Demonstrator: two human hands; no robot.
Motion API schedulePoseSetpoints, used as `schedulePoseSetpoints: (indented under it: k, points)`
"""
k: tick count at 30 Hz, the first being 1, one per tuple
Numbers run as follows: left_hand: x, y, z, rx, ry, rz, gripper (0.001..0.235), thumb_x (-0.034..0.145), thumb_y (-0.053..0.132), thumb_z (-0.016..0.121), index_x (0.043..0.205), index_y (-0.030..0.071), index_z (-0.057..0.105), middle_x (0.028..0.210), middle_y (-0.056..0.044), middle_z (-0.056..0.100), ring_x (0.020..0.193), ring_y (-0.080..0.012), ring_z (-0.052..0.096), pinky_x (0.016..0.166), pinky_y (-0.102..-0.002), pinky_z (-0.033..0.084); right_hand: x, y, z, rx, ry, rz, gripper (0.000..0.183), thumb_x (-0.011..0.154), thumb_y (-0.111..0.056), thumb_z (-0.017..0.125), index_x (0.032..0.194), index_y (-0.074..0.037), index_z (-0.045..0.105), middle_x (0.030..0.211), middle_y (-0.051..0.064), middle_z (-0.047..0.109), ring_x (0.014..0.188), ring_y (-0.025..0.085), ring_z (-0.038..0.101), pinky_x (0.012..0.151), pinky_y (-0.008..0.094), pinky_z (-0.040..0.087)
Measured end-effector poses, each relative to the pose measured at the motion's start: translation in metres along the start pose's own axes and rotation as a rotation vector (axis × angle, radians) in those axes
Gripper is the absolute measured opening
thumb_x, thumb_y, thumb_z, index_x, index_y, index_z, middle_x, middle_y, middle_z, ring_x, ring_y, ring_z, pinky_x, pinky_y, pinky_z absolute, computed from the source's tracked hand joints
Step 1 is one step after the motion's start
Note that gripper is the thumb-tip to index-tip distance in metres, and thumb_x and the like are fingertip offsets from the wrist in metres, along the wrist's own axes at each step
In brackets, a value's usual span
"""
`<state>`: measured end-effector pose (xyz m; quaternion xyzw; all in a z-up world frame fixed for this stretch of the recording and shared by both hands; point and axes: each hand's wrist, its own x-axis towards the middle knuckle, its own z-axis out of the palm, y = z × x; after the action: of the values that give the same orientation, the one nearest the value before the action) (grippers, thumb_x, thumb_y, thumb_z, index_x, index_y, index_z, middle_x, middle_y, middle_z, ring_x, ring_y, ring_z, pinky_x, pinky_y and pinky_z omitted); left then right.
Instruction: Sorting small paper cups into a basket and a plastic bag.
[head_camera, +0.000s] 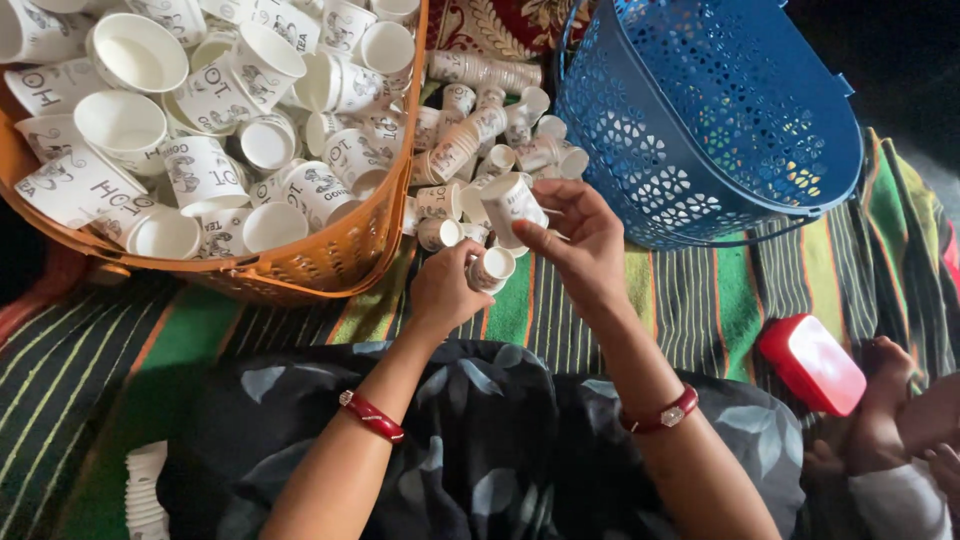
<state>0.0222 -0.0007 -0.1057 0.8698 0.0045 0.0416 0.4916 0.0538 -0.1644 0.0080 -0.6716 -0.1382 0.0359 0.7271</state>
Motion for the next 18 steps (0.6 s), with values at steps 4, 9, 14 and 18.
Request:
schedulePoseSetpoints:
  k: [4, 9, 14, 18]
  points:
    - [0.0, 0.004, -0.004, -0.013, -0.04, -0.023, 0.056, 0.058, 0.021, 0.093, 0.108, 0.017, 0.068, 0.101, -0.007, 0.077, 0.097, -0.0328, 0.072, 0.078, -0.045, 0.056, -0.02, 0.022, -0.015, -0.06, 0.013, 0.002, 0.055, 0.083, -0.006, 0.085, 0.129, 0.002, 0.056, 0.122, 0.01, 0.066, 0.113, 0.019, 0.067, 0.098, 0.034, 0.058]
    - [-0.002, 0.0, -0.002, -0.06, -0.047, -0.042, 0.057, 0.056, 0.018, 0.092, 0.108, 0.018, 0.069, 0.1, -0.006, 0.078, 0.096, -0.0293, 0.074, 0.079, -0.042, 0.056, -0.033, 0.038, -0.018, -0.019, 0.013, 0.032, 0.058, 0.081, -0.006, 0.083, 0.132, 0.001, 0.057, 0.127, 0.011, 0.065, 0.117, 0.019, 0.065, 0.099, 0.035, 0.058]
    - [0.001, -0.001, 0.0, -0.06, -0.059, -0.101, 0.054, 0.057, 0.018, 0.091, 0.107, 0.021, 0.071, 0.1, -0.005, 0.079, 0.095, -0.0277, 0.075, 0.077, -0.041, 0.057, -0.033, 0.054, -0.023, 0.015, -0.006, -0.012, 0.052, 0.082, -0.004, 0.081, 0.129, 0.0, 0.057, 0.133, 0.011, 0.063, 0.123, 0.019, 0.064, 0.102, 0.038, 0.057]
    - [0.003, 0.002, -0.002, -0.063, -0.077, -0.123, 0.056, 0.056, 0.019, 0.091, 0.107, 0.021, 0.07, 0.098, -0.005, 0.078, 0.093, -0.0272, 0.075, 0.077, -0.041, 0.057, -0.031, 0.066, -0.025, -0.072, -0.05, -0.063, 0.054, 0.08, -0.002, 0.084, 0.128, 0.0, 0.057, 0.13, 0.011, 0.065, 0.123, 0.021, 0.064, 0.108, 0.039, 0.053]
